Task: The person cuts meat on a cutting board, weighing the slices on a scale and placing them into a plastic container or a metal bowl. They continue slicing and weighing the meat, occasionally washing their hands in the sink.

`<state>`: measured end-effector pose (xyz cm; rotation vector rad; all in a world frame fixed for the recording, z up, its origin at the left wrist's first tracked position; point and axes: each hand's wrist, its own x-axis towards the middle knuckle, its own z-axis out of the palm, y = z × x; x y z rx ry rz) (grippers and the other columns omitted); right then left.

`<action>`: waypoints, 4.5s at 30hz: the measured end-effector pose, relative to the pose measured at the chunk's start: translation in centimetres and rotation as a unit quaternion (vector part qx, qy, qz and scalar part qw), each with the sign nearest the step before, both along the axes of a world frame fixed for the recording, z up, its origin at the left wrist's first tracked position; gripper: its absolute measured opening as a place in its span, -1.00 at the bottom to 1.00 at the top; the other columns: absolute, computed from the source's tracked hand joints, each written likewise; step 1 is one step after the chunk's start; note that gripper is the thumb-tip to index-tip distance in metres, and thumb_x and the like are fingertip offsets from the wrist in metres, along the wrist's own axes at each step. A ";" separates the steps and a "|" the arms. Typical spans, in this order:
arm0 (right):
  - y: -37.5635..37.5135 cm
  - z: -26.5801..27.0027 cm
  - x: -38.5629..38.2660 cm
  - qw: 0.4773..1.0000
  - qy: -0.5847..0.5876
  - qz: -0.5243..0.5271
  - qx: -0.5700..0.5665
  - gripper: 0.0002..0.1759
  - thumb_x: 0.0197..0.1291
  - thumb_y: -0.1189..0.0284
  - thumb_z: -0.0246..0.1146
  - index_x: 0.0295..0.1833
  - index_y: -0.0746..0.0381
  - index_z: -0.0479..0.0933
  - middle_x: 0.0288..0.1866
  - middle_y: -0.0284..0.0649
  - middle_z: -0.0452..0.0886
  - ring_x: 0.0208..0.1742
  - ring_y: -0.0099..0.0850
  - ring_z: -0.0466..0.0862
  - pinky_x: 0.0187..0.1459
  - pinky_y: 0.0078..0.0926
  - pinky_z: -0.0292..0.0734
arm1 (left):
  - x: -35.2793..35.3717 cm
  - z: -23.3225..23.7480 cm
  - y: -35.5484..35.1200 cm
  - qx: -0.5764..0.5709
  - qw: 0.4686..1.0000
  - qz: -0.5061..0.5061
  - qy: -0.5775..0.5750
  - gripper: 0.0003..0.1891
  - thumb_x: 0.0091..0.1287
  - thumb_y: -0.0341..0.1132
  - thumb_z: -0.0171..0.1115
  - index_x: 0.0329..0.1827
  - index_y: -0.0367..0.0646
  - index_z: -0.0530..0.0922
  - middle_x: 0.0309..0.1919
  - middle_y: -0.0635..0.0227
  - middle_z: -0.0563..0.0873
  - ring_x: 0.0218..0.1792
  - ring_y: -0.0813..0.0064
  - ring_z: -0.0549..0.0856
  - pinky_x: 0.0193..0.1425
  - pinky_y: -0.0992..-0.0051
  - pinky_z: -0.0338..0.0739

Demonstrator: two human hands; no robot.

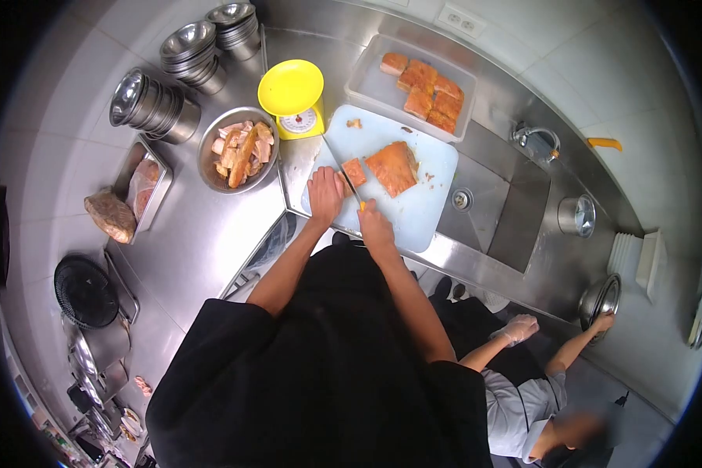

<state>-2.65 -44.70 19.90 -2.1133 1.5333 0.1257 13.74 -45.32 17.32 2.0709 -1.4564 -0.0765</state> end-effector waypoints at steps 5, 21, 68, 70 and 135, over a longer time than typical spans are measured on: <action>-1.5 2.2 -2.7 0.998 0.045 0.017 -0.033 -0.54 0.50 0.09 0.19 0.11 0.29 0.37 -0.29 0.12 0.75 -0.17 0.12 0.79 -0.13 0.08 0.70 | 2.1 0.0 5.0 0.004 0.979 0.028 0.202 -0.61 0.50 -0.30 0.20 0.26 -0.33 0.40 -0.01 -0.05 0.57 -0.11 -0.01 0.64 0.05 0.03 0.50; 1.7 4.6 -10.4 0.999 0.030 -0.012 -0.020 -0.51 0.45 0.04 0.24 0.10 0.28 0.45 -0.25 0.15 0.74 -0.15 0.18 0.77 -0.09 0.15 0.65 | 10.9 0.7 -2.0 0.270 0.727 -0.217 0.593 -0.26 0.33 -0.01 0.45 0.46 -0.22 0.39 0.26 0.23 0.61 0.25 0.29 0.64 0.37 0.19 0.57; 0.2 19.6 -18.1 0.974 -0.182 -0.132 0.038 -0.60 0.41 0.13 0.27 0.03 0.27 0.54 -0.23 0.22 0.70 -0.04 0.26 0.68 -0.05 0.12 0.54 | 17.1 11.4 -21.5 0.070 0.956 -0.023 0.283 0.00 -0.08 0.14 0.73 0.25 -0.42 0.44 0.07 0.04 0.74 0.05 0.21 0.76 0.25 0.32 0.61; -0.2 20.7 -19.1 0.967 -0.187 -0.166 0.041 -0.61 0.41 0.13 0.28 -0.01 0.29 0.53 -0.22 0.25 0.69 -0.05 0.30 0.66 -0.06 0.14 0.52 | 12.9 12.2 -23.1 0.050 0.929 -0.035 0.365 -0.01 -0.07 0.15 0.73 0.23 -0.42 0.45 0.05 0.04 0.74 0.06 0.23 0.75 0.23 0.30 0.62; -3.1 12.0 -24.9 0.967 -0.089 -0.237 -0.010 -0.56 0.36 0.18 0.35 0.10 0.33 0.58 -0.22 0.26 0.72 -0.14 0.27 0.72 -0.13 0.13 0.63 | 3.9 6.8 -42.7 0.102 0.995 0.010 -0.013 -0.54 0.40 -0.03 0.35 0.08 -0.27 0.51 -0.14 -0.18 0.78 -0.04 -0.19 0.78 0.07 -0.01 0.69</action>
